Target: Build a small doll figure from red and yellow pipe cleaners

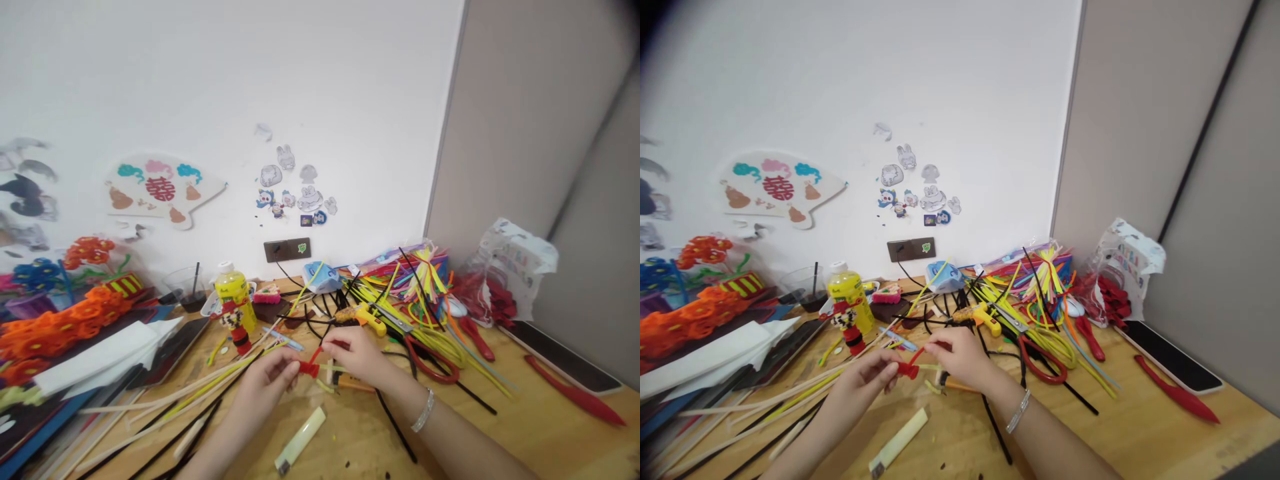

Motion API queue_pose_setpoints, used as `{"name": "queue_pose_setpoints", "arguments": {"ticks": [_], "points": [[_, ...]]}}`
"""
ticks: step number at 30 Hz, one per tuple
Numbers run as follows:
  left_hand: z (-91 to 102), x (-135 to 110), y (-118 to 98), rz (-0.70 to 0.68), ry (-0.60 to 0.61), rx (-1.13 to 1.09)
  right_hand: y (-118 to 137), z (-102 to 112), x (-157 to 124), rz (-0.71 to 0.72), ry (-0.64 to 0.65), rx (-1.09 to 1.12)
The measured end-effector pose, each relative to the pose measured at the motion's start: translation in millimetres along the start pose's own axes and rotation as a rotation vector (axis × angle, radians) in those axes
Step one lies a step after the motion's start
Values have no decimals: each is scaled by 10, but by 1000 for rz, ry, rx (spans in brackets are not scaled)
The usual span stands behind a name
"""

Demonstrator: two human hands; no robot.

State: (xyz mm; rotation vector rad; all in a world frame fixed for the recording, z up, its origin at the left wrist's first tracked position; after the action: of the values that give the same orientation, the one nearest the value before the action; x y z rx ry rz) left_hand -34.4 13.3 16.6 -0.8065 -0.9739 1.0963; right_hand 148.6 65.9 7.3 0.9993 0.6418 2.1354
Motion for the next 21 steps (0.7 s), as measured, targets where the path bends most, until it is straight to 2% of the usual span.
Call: {"name": "queue_pose_setpoints", "arguments": {"ticks": [3,6,9,12,14,17,21], "points": [[-29,-6,-21,17,-64,-115,-14,-186,-35,-32,91,75],[-60,-1,8,21,-175,-122,94,-357,-116,15,191,-122],[-52,6,60,-32,-288,39,253,-390,-183,170,217,-463],[-17,2,75,-121,-300,257,344,-271,-188,324,155,-587],[-3,-7,55,-160,-230,331,332,-151,-153,309,72,-543],[-7,-23,5,-157,-105,323,221,-14,-72,155,-24,-353],[-32,-30,-19,-94,-20,138,33,-29,6,-50,-16,7]]}}
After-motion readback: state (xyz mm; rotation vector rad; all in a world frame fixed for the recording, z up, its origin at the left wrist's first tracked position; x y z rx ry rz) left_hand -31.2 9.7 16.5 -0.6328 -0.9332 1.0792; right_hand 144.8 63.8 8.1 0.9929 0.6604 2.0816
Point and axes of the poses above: each hand's wrist, its own x-axis towards the middle knuckle, its own z-axis out of the back of the hand, y = z × x, the point moved 1 cm from there along x, towards the middle knuckle, and after that the axes turned 1 degree about -z, right-handed, at the moved point
